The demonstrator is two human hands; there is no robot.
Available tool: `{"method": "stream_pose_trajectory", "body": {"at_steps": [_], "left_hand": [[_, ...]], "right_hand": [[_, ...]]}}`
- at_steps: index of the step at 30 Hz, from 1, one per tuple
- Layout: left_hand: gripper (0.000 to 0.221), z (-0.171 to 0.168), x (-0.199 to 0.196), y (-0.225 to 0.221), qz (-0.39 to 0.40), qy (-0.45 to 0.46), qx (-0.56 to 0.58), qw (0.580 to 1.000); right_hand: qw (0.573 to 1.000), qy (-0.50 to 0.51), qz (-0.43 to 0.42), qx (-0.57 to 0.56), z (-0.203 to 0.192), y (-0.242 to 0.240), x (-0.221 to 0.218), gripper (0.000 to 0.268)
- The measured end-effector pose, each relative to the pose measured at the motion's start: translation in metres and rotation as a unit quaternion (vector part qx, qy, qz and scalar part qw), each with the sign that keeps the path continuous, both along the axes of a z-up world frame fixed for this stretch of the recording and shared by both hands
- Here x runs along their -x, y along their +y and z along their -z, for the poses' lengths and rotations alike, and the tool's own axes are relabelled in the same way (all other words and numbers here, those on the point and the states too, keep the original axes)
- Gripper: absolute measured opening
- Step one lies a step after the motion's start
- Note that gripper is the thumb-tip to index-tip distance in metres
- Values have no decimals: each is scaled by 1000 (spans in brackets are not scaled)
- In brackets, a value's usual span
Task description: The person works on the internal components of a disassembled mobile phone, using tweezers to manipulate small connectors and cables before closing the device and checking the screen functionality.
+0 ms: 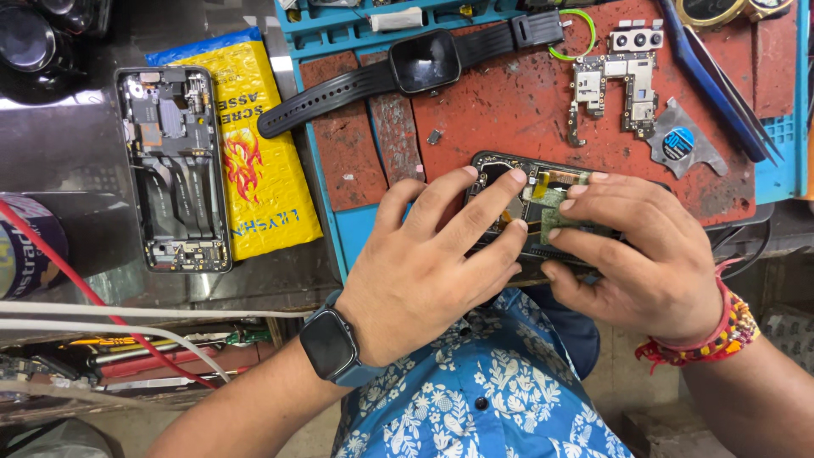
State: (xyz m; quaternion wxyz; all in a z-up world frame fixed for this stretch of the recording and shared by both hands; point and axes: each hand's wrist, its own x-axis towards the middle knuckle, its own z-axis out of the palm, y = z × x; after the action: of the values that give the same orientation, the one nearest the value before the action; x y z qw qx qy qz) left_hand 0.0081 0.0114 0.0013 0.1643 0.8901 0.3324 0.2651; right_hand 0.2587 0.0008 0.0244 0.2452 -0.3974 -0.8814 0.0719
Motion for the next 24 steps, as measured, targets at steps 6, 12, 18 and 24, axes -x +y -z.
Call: {"method": "stream_pose_trajectory", "body": {"at_steps": [6, 12, 18, 24], "left_hand": [[39, -1, -1, 0, -2, -3, -6, 1000], [39, 0, -1, 1, 3, -11, -6, 1000], [40, 0, 0, 0, 0, -18, 0, 1000], [39, 0, 0, 1, -2, -21, 1, 1000]], "right_hand": [[1000, -15, 2, 2, -3, 0, 2, 27], [1000, -27, 3, 7, -4, -1, 3, 28], [999, -28, -13, 33, -8, 2, -2, 34], [995, -94, 14, -24, -12, 7, -6, 44]]}}
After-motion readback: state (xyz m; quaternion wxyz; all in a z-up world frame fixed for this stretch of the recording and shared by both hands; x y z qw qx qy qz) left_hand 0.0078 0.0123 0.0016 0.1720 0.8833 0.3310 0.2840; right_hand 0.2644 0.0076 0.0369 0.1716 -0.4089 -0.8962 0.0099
